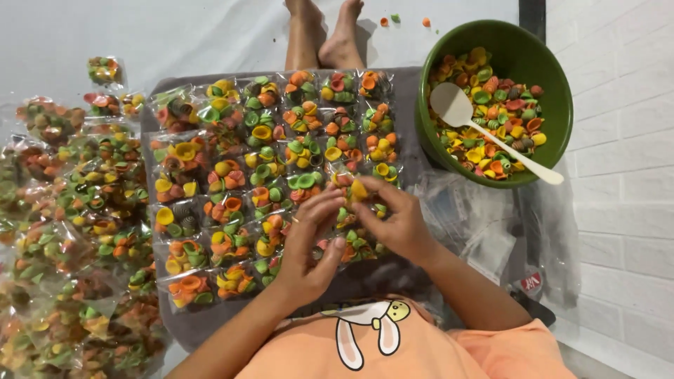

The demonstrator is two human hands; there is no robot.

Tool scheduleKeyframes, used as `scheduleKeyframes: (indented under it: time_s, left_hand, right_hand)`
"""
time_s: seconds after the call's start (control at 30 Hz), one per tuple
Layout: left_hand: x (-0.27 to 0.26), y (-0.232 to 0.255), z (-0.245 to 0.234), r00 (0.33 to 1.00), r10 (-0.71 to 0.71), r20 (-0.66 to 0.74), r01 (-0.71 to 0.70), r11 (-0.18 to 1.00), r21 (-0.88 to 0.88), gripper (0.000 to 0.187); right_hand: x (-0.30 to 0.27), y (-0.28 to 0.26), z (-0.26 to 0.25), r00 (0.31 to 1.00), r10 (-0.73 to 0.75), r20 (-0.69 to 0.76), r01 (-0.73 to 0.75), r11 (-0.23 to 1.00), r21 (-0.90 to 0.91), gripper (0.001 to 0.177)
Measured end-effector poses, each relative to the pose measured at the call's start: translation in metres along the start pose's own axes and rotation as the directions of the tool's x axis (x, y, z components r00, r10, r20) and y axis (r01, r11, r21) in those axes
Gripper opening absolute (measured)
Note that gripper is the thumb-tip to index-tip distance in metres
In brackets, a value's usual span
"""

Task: A person is manually filling small plastic bags with colorful snacks from a green bowl using a spoon and their hands, then arranging the filled bags on a tray.

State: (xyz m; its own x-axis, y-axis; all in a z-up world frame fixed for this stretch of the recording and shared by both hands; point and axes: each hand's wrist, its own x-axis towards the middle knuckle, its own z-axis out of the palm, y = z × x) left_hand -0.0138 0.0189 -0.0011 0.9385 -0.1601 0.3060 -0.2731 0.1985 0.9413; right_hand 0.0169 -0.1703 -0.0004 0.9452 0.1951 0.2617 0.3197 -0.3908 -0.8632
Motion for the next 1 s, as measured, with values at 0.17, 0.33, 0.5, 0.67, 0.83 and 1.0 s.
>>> scheduleKeyframes:
  time_s: [0.17,0.33,0.5,0.67,0.83,1.0]
  left_hand:
    - [-0.001,-0.010,0.006,0.977,0.100,-0.186,-0.068,0.983,0.172,0.059]
    - [-0.008,-0.020,0.021,0.970,-0.111,-0.216,0.104,0.994,-0.041,0.081]
    - [-0.010,-0.018,0.022,0.935,-0.201,-0.294,0.200,0.979,-0.033,0.060]
    - [-0.003,-0.027,0.010,0.918,-0.259,-0.300,0.301,0.948,0.103,0.048]
    - [0.010,-0.028,0.000,0.926,-0.257,-0.277,0.294,0.950,0.101,0.044]
    - [0.072,-0.005,-0.060,0.953,-0.124,-0.278,0.196,0.949,0.248,0.035]
  right_hand:
    - [-0.011,0.030,-0.011,0.968,0.207,0.142,-0.250,0.737,0.628,0.031]
    - [-0.020,0.034,-0.019,0.944,0.185,0.272,-0.328,0.611,0.720,0.028]
    - [-0.021,0.037,-0.019,0.943,0.120,0.310,-0.310,0.653,0.691,0.027]
    - [-0.018,0.046,-0.016,0.941,0.116,0.318,-0.254,0.862,0.439,0.039]
    - [-0.011,0.042,-0.018,0.938,0.179,0.296,-0.276,0.902,0.331,0.038]
    - [0.001,0.035,-0.030,0.922,0.187,0.339,-0.294,0.908,0.298,0.053]
